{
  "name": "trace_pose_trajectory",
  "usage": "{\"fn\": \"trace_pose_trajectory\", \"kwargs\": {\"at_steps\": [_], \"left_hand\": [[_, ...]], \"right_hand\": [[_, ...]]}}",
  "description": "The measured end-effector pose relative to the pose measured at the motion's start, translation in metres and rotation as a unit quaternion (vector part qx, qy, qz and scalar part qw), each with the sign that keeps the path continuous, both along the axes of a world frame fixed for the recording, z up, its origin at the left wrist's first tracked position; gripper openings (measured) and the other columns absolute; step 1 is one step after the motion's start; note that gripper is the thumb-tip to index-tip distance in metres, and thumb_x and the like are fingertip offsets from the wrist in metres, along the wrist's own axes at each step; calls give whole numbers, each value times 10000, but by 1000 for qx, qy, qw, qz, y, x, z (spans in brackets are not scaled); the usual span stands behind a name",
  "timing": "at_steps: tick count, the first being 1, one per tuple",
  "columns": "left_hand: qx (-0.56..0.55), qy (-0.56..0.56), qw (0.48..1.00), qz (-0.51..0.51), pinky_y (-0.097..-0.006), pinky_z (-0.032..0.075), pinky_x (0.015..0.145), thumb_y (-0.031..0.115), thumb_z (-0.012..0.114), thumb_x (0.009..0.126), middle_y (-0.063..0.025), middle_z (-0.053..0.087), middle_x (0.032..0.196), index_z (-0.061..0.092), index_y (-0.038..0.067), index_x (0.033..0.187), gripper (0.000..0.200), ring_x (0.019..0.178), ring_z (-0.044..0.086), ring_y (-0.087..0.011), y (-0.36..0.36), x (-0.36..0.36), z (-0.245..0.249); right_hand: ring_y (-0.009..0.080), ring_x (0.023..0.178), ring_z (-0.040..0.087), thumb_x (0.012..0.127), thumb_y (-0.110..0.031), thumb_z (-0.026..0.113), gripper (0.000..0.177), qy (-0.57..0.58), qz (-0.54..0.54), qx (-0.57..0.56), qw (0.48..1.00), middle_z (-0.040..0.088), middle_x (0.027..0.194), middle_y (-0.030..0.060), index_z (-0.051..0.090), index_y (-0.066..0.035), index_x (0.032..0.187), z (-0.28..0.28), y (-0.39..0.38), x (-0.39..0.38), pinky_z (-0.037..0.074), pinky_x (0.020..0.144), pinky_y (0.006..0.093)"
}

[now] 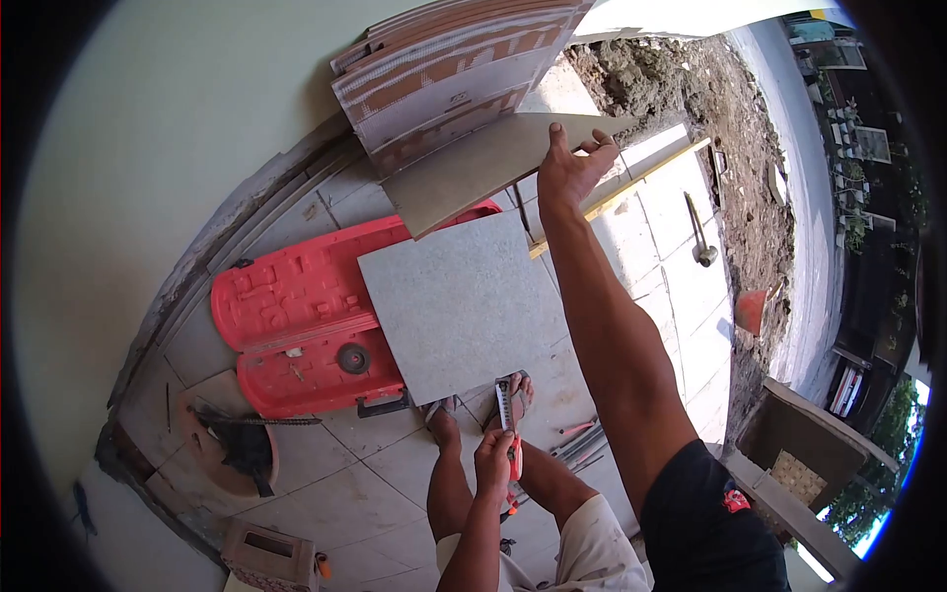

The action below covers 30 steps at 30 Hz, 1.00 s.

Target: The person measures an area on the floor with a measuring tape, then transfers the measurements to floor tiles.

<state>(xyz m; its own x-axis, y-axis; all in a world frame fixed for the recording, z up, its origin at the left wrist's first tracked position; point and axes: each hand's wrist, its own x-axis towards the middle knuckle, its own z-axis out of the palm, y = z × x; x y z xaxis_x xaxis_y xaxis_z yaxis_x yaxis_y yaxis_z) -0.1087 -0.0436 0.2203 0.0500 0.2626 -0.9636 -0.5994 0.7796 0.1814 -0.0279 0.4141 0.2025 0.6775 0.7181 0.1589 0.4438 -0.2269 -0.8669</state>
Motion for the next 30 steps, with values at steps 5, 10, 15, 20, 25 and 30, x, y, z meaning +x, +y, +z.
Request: {"fn": "trace_pose_trajectory", "kwargs": {"at_steps": [5, 10, 15, 20, 25, 30], "left_hand": [[10, -6, 1000, -25, -223, 486, 685, 167, 627, 978, -19, 686, 896, 672, 35, 998, 141, 755, 614, -62, -7, 0, 6], [9, 2, 998, -60, -227, 490, 686, 170, 626, 980, -29, 686, 895, 668, 34, 1002, 144, 751, 617, -71, -7, 7, 10], [13, 8, 998, -68, -261, 516, 756, 186, 617, 980, -59, 682, 946, 653, 34, 1052, 171, 825, 649, -121, -2, 0, 6], [-18, 10, 998, 56, -343, 509, 892, 188, 590, 974, -67, 619, 975, 611, 66, 1000, 126, 962, 621, -193, -9, -30, -17], [3, -36, 991, 128, -392, 516, 896, 253, 565, 988, -62, 633, 998, 602, 105, 995, 153, 964, 622, -230, 5, -61, -13], [-9, -41, 997, 65, -377, 548, 828, 226, 577, 972, -74, 641, 964, 599, 94, 1007, 138, 920, 637, -220, -10, -78, -30]], "right_hand": [[310, 970, 672, 886, -187, 756, 563, 377, -87, -38, 921, 583, 1150, 226, 412, 47, 1265, 1, -17, 11, 605, 825, 428], [369, 1038, 673, 1020, -184, 507, 392, 511, 94, -248, 818, 583, 1201, 238, 442, 111, 1270, 2, -7, 40, 603, 914, 475], [431, 952, 689, 952, -107, 601, 415, 522, 62, -217, 822, 596, 1155, 284, 456, 160, 1235, 16, -39, 40, 632, 831, 527], [310, 968, 689, 934, -126, 676, 363, 541, -1, -129, 831, 644, 1116, 180, 543, 86, 1198, 87, -182, 99, 607, 803, 485], [299, 1047, 651, 908, -171, 704, 391, 514, -145, -100, 840, 648, 1154, 153, 578, 45, 1208, 179, -341, 159, 502, 980, 448], [279, 1097, 629, 883, -111, 712, 509, 482, -255, -54, 837, 618, 1198, 133, 483, -21, 1328, 216, -469, 175, 521, 939, 452]]}}
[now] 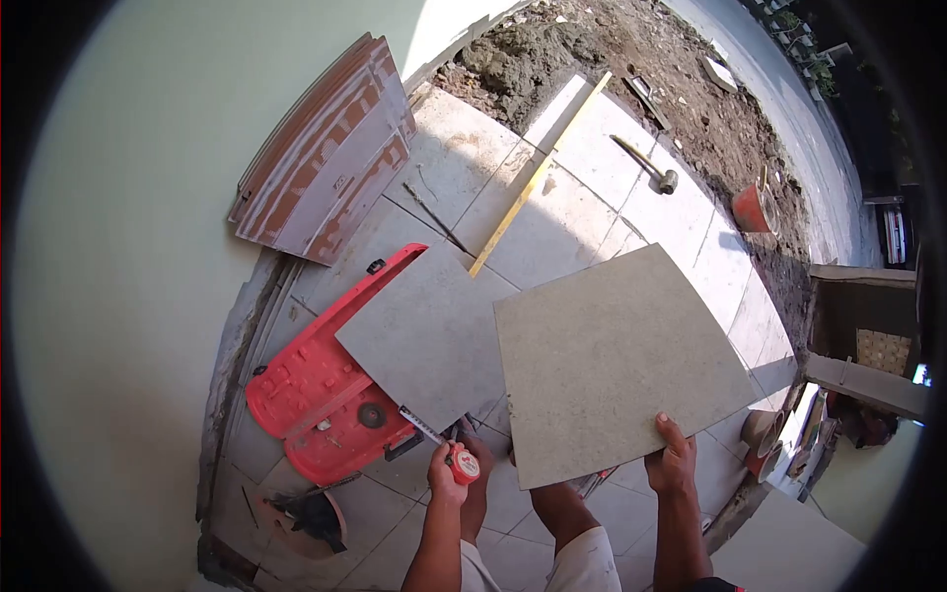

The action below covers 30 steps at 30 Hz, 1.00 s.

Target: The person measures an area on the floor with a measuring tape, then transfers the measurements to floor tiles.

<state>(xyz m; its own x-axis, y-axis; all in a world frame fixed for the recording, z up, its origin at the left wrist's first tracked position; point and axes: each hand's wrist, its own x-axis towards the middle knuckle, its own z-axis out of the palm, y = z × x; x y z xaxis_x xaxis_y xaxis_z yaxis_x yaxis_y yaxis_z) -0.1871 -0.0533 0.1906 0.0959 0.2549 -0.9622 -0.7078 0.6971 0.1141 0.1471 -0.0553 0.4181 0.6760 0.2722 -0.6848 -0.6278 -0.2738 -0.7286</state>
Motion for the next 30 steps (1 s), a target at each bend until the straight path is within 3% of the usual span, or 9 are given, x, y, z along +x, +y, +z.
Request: {"fn": "trace_pose_trajectory", "kwargs": {"at_steps": [7, 10, 12, 16, 18, 22, 24, 27, 30], "left_hand": [[84, 55, 966, -238, -338, 545, 846, 200, 606, 973, -100, 672, 1006, 639, 39, 1058, 185, 933, 661, -205, 13, 27, 19], [113, 72, 921, -367, -309, 543, 840, 153, 606, 977, -90, 693, 1011, 662, 17, 1078, 178, 933, 671, -175, 31, 40, 8], [171, 66, 827, -532, -274, 518, 859, 173, 606, 987, -66, 705, 982, 679, 9, 1058, 193, 915, 667, -142, 47, 49, -7], [160, -15, 803, -574, -305, 555, 855, 150, 582, 998, -108, 702, 1080, 645, 19, 1056, 156, 936, 686, -156, 54, 69, -30], [117, -98, 809, -568, -311, 567, 868, 139, 556, 1011, -163, 660, 1247, 622, 21, 1061, 144, 957, 690, -165, 45, 83, -34], [88, -188, 782, -588, -309, 571, 884, 117, 534, 1014, -223, 558, 1395, 597, 13, 1090, 144, 1001, 691, -184, 16, 86, -79], [103, -223, 774, -584, -312, 567, 892, 110, 534, 1010, -213, 605, 1325, 600, 12, 1109, 155, 1011, 693, -192, 8, 81, -98], [100, -251, 765, -584, -313, 566, 887, 118, 550, 1003, -145, 682, 1083, 611, 4, 1129, 181, 1000, 697, -199, 2, 75, -124], [133, -259, 757, -585, -315, 558, 893, 128, 578, 1006, -72, 659, 1114, 595, 43, 1101, 129, 987, 685, -172, 0, 65, -156]], "right_hand": [[241, 1073, 616, 865, -64, 696, 526, -1, -115, -2, 993, 611, 1174, 104, 483, -31, 1345, -69, -149, 0, 506, 951, 419], [255, 977, 643, 875, -71, 672, 501, -23, -168, -18, 985, 611, 1126, 112, 478, -22, 1335, -101, -185, -6, 562, 800, 419], [265, 844, 657, 896, -102, 635, 463, 2, -154, 1, 988, 606, 1078, 127, 473, -9, 1320, -110, -198, -9, 560, 582, 415], [262, 717, 645, 911, -128, 608, 442, 9, -165, 32, 986, 601, 1031, 132, 470, -1, 1312, -146, -236, -18, 478, 403, 410], [292, 891, 658, 904, -144, 609, 501, 37, -143, 77, 986, 598, 1125, 160, 449, 10, 1353, -166, -251, -25, 566, 612, 422], [280, 928, 660, 931, -200, 608, 487, 2, -143, 111, 984, 612, 1163, 169, 452, 14, 1339, -238, -297, -42, 576, 628, 437], [297, 1016, 647, 911, -188, 629, 553, 91, -96, 149, 980, 603, 1212, 171, 428, 18, 1384, -249, -303, -50, 577, 784, 446], [302, 1140, 599, 892, -157, 637, 575, -53, -211, 156, 964, 586, 1272, 158, 431, 13, 1401, -276, -276, -75, 509, 970, 452], [301, 1229, 542, 870, -115, 644, 601, -46, -213, 151, 964, 559, 1334, 135, 427, 8, 1417, -297, -281, -92, 407, 1091, 453]]}}
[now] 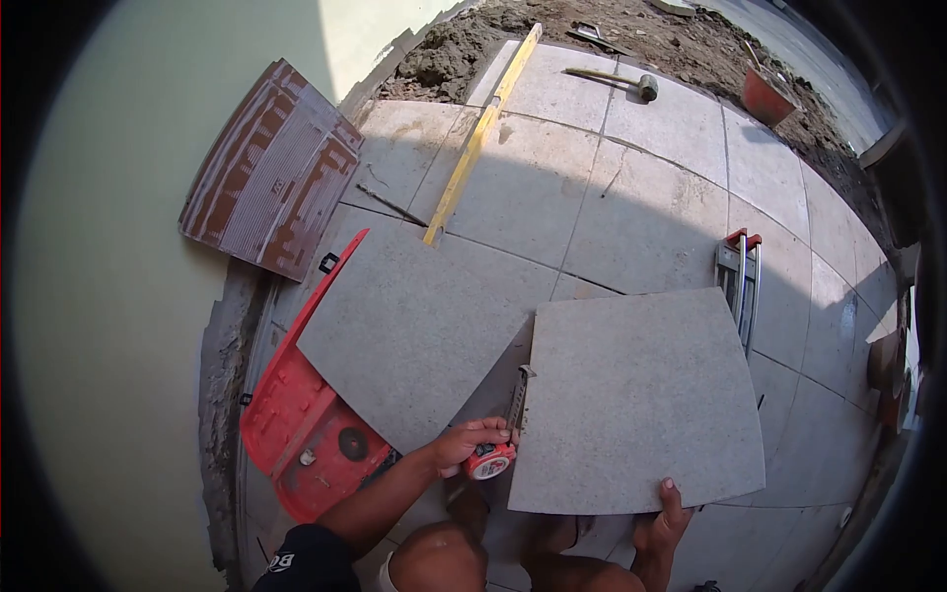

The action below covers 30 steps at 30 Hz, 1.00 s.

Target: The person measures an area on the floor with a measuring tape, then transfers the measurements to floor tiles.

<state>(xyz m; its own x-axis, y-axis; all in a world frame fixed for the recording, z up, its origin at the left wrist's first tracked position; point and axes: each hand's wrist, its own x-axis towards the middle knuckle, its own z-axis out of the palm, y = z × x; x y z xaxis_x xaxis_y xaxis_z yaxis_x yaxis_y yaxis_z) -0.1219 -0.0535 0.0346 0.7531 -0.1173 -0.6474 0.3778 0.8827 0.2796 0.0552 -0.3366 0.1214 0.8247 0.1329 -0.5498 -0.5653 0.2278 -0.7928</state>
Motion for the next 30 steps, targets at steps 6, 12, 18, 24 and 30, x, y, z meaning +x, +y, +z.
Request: {"fn": "trace_pose_trajectory", "kwargs": {"at_steps": [6, 12, 18, 24, 30], "left_hand": [[115, 6, 993, -27, -300, 563, 858, 141, 567, 1003, -64, 675, 1001, 634, 17, 1114, 180, 943, 687, -146, 4, -9, -17], [160, 7, 986, -49, -292, 545, 839, 177, 572, 1006, -59, 670, 966, 642, 27, 1089, 185, 899, 672, -134, 4, -16, -23], [159, 27, 985, -57, -268, 511, 838, 199, 601, 997, -32, 677, 977, 648, 64, 1054, 154, 885, 638, -104, 14, -18, -27], [168, 37, 981, -87, -260, 510, 819, 206, 605, 994, -32, 678, 985, 646, 69, 1047, 152, 874, 635, -103, 16, -20, -37], [236, 101, 961, -100, -263, 510, 817, 206, 625, 983, -37, 680, 994, 656, 53, 1059, 174, 885, 633, -94, 14, -26, -56]], "right_hand": [[303, 1228, 536, 849, -86, 655, 643, 31, 33, 67, 997, 547, 1345, 121, 407, -29, 1440, -33, -11, -19, 401, 1087, 462], [338, 1206, 556, 848, -60, 627, 623, 60, -11, 114, 992, 559, 1313, 174, 412, 23, 1426, -47, -12, -35, 422, 1077, 482], [313, 1199, 566, 870, -97, 661, 604, 80, -4, 119, 990, 568, 1316, 133, 434, 5, 1421, -83, -26, -59, 434, 1070, 487], [322, 1180, 584, 924, -149, 654, 578, 126, 69, 66, 987, 574, 1316, 131, 419, -56, 1444, -115, -50, -68, 463, 1031, 523], [330, 1163, 593, 944, -245, 654, 480, 296, 147, 131, 935, 579, 1275, 130, 475, -86, 1361, -137, -66, -88, 522, 965, 514]]}}
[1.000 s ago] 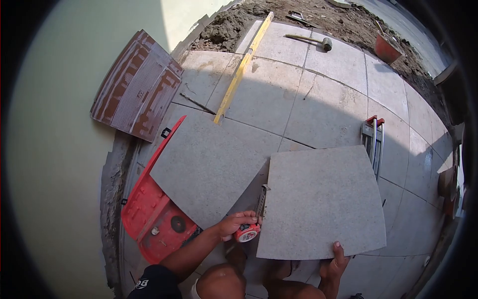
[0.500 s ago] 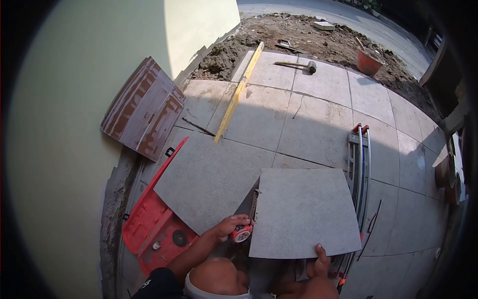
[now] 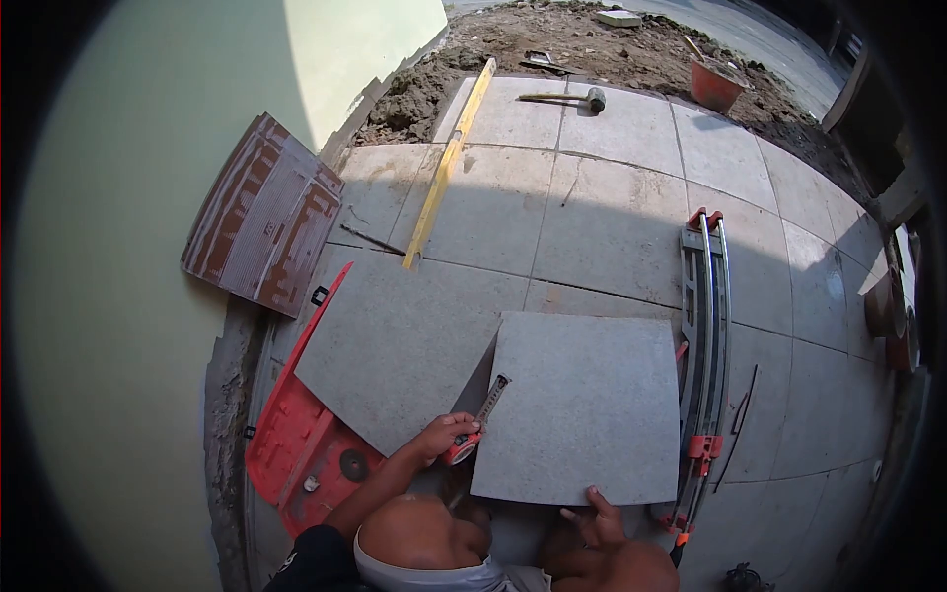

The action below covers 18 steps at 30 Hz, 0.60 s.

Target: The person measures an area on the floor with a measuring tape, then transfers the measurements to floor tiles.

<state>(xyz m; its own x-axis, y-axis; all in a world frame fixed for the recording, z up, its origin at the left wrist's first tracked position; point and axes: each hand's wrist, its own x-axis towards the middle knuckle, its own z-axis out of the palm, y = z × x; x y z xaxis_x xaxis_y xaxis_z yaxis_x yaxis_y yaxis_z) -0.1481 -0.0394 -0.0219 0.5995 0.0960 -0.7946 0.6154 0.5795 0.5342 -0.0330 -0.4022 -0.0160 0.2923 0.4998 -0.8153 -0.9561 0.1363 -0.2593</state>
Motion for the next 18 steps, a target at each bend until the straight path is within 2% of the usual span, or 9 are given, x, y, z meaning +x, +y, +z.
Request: {"fn": "trace_pose_trajectory", "kwargs": {"at_steps": [2, 3, 6, 8, 9, 11, 15, 17, 18], "left_hand": [[98, 32, 994, -23, -253, 497, 832, 198, 629, 978, -41, 684, 1004, 662, 44, 1059, 178, 899, 630, -90, -3, -3, -7], [96, 34, 995, -22, -253, 497, 832, 198, 629, 978, -41, 684, 1004, 662, 44, 1059, 178, 899, 630, -90, -6, -6, -16], [275, -47, 960, -25, -237, 486, 826, 192, 620, 980, -41, 687, 988, 665, 32, 1062, 185, 895, 623, -84, -18, -7, -31], [240, -43, 965, 97, -226, 475, 783, 187, 610, 986, -23, 670, 934, 658, 27, 1046, 178, 847, 601, -73, -23, -3, -28], [237, -41, 966, 99, -226, 475, 783, 187, 610, 986, -23, 670, 934, 658, 27, 1046, 178, 847, 601, -73, -24, -2, -27], [169, -46, 964, 202, -218, 464, 742, 185, 607, 989, -2, 644, 890, 648, 24, 1027, 170, 801, 572, -59, -25, 0, -25], [191, -63, 948, 247, -219, 454, 715, 179, 608, 990, 15, 616, 856, 640, 31, 1000, 152, 771, 547, -51, -22, -2, -29], [252, -62, 938, 231, -264, 514, 727, 183, 583, 1003, -71, 695, 982, 635, 32, 1044, 165, 804, 647, -121, -10, -8, -32], [252, -59, 938, 230, -264, 514, 727, 183, 583, 1003, -71, 695, 982, 635, 32, 1044, 165, 804, 647, -121, -5, -6, -25]], "right_hand": [[334, 1156, 595, 952, -283, 638, 488, 49, 1, 18, 999, 571, 1291, 137, 469, -87, 1365, -21, -4, -9, 528, 957, 495], [337, 1150, 597, 959, -321, 623, 498, 96, 2, 37, 995, 563, 1307, 143, 464, -88, 1369, -29, -5, -12, 535, 949, 476], [338, 1143, 601, 958, -382, 609, 546, 178, -19, 46, 983, 556, 1311, 170, 456, -63, 1374, -33, 1, -8, 542, 941, 451], [348, 1164, 595, 959, -394, 604, 577, 194, -8, 54, 980, 553, 1309, 185, 442, -29, 1377, -35, -4, -5, 543, 947, 446], [357, 1186, 589, 960, -406, 598, 611, 208, 0, 65, 976, 549, 1308, 199, 427, 4, 1379, -36, -6, -5, 545, 953, 441], [368, 1220, 573, 960, -422, 592, 657, 233, 18, 61, 970, 531, 1321, 215, 396, 38, 1387, -44, -10, -8, 553, 951, 442], [395, 1309, 518, 955, -468, 581, 782, 251, 25, 60, 966, 462, 1381, 247, 310, 103, 1416, -32, -5, -6, 571, 955, 444], [398, 1314, 513, 952, -480, 581, 808, 254, 24, 67, 965, 444, 1397, 248, 292, 108, 1424, -30, -9, -6, 570, 958, 447], [402, 1318, 508, 948, -492, 580, 833, 254, 20, 75, 964, 427, 1413, 250, 274, 114, 1431, -29, -11, -7, 570, 962, 449]]}}
